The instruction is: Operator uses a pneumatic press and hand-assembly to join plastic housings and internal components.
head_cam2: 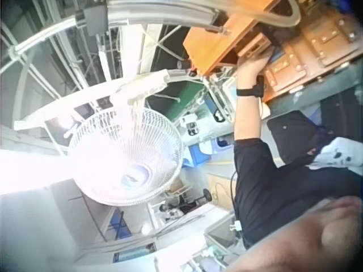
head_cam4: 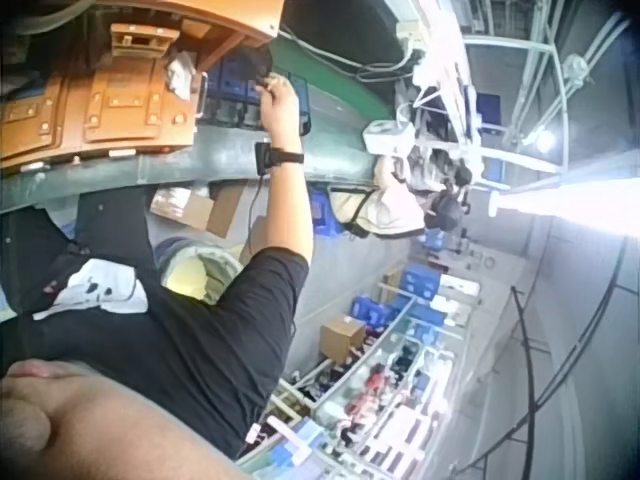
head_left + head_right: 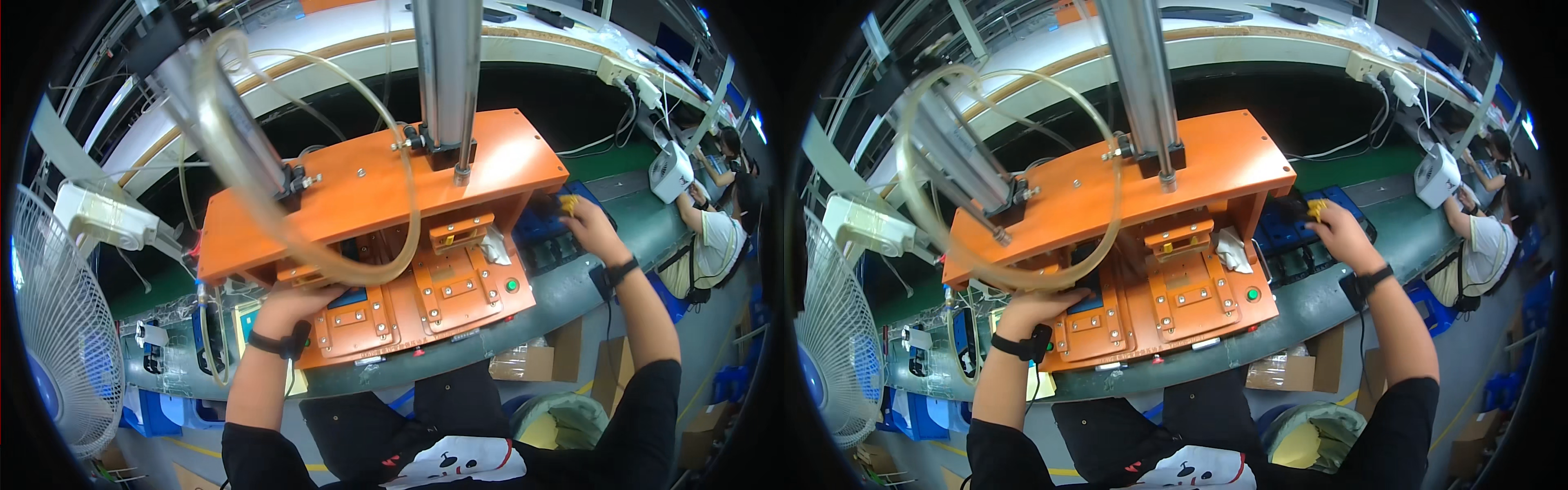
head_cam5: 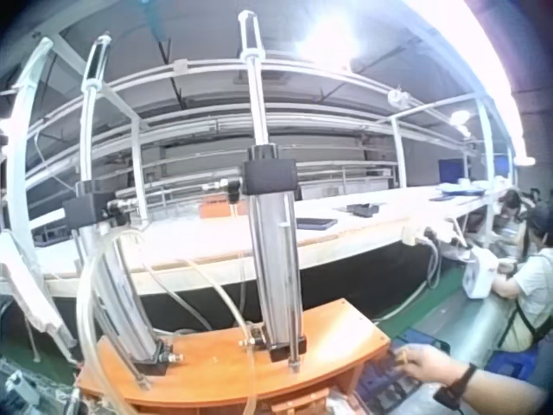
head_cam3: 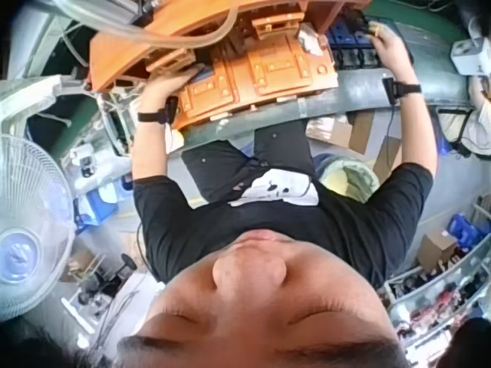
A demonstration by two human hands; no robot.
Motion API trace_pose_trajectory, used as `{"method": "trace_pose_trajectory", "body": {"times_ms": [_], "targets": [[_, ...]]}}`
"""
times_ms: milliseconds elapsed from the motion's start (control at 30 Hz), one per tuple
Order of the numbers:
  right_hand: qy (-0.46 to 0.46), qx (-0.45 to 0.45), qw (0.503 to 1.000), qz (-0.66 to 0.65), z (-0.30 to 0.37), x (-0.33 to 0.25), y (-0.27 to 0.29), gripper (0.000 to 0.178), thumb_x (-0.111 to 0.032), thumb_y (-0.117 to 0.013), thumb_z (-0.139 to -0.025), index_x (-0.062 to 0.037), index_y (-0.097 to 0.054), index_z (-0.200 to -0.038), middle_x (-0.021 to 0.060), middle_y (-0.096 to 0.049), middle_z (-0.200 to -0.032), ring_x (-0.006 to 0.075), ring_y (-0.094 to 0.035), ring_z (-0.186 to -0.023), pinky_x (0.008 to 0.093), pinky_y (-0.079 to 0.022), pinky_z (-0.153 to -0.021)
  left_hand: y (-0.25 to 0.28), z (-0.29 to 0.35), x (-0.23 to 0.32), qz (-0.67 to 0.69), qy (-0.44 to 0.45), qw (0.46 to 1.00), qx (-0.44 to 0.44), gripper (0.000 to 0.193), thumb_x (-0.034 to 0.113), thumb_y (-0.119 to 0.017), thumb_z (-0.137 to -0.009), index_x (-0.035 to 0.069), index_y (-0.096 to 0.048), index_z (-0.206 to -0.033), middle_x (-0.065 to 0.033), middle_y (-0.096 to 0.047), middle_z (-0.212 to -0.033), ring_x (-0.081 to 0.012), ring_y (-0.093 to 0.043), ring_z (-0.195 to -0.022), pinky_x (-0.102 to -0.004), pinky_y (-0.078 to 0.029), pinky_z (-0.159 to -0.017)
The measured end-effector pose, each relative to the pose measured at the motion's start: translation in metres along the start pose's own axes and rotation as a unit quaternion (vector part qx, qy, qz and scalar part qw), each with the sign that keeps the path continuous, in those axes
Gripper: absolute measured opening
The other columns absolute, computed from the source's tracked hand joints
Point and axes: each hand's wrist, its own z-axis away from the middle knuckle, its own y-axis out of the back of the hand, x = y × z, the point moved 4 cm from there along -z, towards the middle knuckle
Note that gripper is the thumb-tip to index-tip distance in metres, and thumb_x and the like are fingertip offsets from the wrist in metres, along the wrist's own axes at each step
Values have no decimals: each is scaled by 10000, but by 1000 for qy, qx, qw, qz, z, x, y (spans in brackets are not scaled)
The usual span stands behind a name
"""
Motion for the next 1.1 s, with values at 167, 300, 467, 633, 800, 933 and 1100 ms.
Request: {"method": "trace_pose_trajectory", "body": {"times_ms": [167, 300, 467, 633, 800, 933, 1100], "targets": [[-88, 109, 978, -153, 101, -83, 42, 259, -75, -620, -942, 31, -670, -1173, 122, -682, -1062, 227, -639, -964, 318, -476, -890, 15, 24, 11, 31, -154, 982, 105, 425, 235, -768, -855, 33, -662, -1213, -173, -692, -1210, -338, -651, -1131, -405, -516, -966], [-97, 107, 965, -220, 157, -162, 75, 291, -144, -575, -982, 72, -666, -1156, 132, -690, -1104, 214, -637, -990, 314, -465, -920, 7, 69, 11, 3, -155, 966, 205, 407, 185, -724, -882, -11, -628, -1226, -211, -622, -1277, -374, -578, -1213, -422, -455, -1040], [118, -31, 965, -232, 133, -279, 65, 176, -109, -607, -902, 1, -690, -1011, 178, -728, -1070, 398, -664, -1147, 474, -522, -987, -31, 99, -4, 115, -166, 941, 270, 308, 125, -643, -934, -5, -627, -1213, -213, -579, -1283, -389, -523, -1255, -436, -390, -1101], [277, -83, 947, -139, 98, -342, 1, 220, 2, -681, -794, -31, -700, -1011, 114, -718, -1005, 389, -647, -1180, 458, -554, -923, -40, 106, -13, 121, -198, 897, 377, 264, 70, -560, -971, -19, -624, -1212, -218, -575, -1297, -412, -505, -1285, -478, -353, -1137], [332, -39, 941, -43, 62, -361, -81, 214, -20, -692, -778, -47, -687, -990, 112, -680, -909, 392, -628, -1184, 466, -541, -913, -39, 106, -20, 208, -164, 881, 393, 248, 83, -515, -1009, -34, -616, -1203, -215, -598, -1259, -396, -528, -1256, -450, -382, -1111], [343, -18, 939, 13, 38, -372, -124, 144, -46, -690, -766, -55, -654, -906, 113, -640, -853, 405, -620, -1173, 466, -526, -937, -38, 109, -25, 233, -153, 880, 386, 248, 88, -521, -1009, -38, -613, -1202, -208, -607, -1231, -374, -555, -1200, -431, -411, -1074], [293, -46, 955, 20, 23, -373, -143, 311, -133, -726, -829, -27, -660, -1113, 173, -635, -1155, 393, -587, -1179, 467, -492, -988, -37, 109, -28, 246, -149, 872, 397, 245, 90, -522, -1010, -44, -611, -1195, -207, -611, -1198, -369, -564, -1158, -428, -426, -1039]]}}
